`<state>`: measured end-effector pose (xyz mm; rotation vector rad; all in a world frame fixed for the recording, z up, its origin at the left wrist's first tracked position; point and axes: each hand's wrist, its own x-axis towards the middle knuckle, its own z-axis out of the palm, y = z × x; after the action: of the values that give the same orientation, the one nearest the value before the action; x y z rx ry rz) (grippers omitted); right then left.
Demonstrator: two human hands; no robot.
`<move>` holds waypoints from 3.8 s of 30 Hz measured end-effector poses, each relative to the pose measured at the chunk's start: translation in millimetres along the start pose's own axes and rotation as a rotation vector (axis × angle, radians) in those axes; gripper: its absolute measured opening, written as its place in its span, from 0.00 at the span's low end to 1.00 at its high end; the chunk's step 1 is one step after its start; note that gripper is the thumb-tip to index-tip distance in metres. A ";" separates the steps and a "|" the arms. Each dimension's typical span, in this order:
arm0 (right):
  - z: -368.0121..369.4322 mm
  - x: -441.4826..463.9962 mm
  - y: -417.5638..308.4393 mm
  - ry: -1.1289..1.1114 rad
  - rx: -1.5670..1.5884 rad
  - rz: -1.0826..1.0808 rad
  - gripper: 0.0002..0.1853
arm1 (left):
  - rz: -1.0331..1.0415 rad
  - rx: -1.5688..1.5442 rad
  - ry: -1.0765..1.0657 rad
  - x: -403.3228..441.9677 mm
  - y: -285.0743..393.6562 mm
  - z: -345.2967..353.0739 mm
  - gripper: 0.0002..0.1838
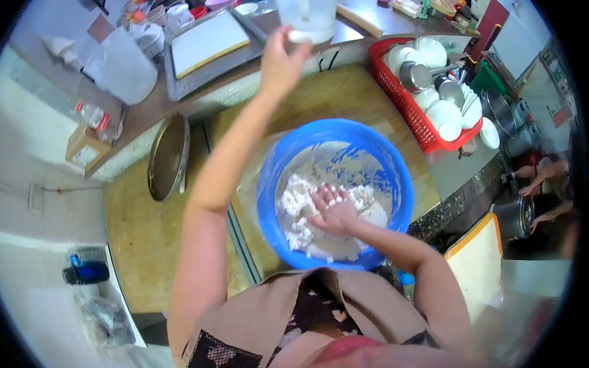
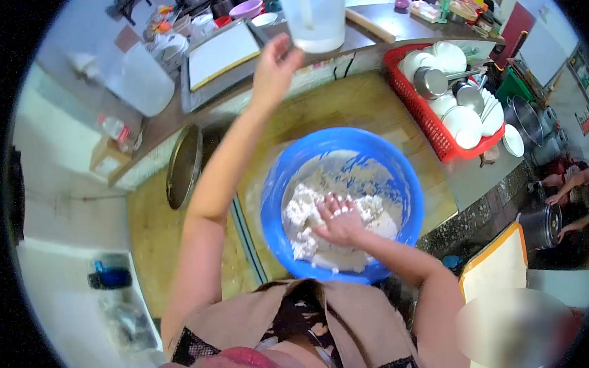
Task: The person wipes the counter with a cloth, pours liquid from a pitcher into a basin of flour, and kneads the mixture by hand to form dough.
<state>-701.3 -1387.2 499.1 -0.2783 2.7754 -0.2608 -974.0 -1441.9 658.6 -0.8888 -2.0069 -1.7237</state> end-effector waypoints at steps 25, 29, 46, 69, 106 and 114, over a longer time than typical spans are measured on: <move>-12.6 3.8 19.2 -0.001 0.388 -0.029 0.37 | 0.045 -0.232 0.170 -32.8 147.2 -183.3 0.16; -16.8 24.4 74.7 0.274 1.301 0.167 0.26 | -0.079 -0.088 0.272 -114.4 194.1 -231.6 0.18; -7.3 -18.1 22.9 0.103 0.132 -0.149 0.24 | -0.358 0.218 0.297 -265.8 201.3 -296.0 0.30; -11.6 -69.3 81.4 0.721 1.725 0.320 0.16 | -0.360 0.363 -0.033 -237.9 204.5 -235.2 0.20; -26.2 -31.0 -56.1 0.059 2.515 0.361 0.15 | -0.522 0.519 -0.311 -214.1 231.8 -150.7 0.17; -18.1 -26.1 -53.6 0.009 2.621 0.326 0.16 | -0.533 0.522 -0.361 -210.2 232.3 -150.0 0.18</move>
<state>-674.9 -1430.4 535.5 0.7365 0.4776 -2.7143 -685.7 -1621.5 731.0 -0.5360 -2.9520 -1.1869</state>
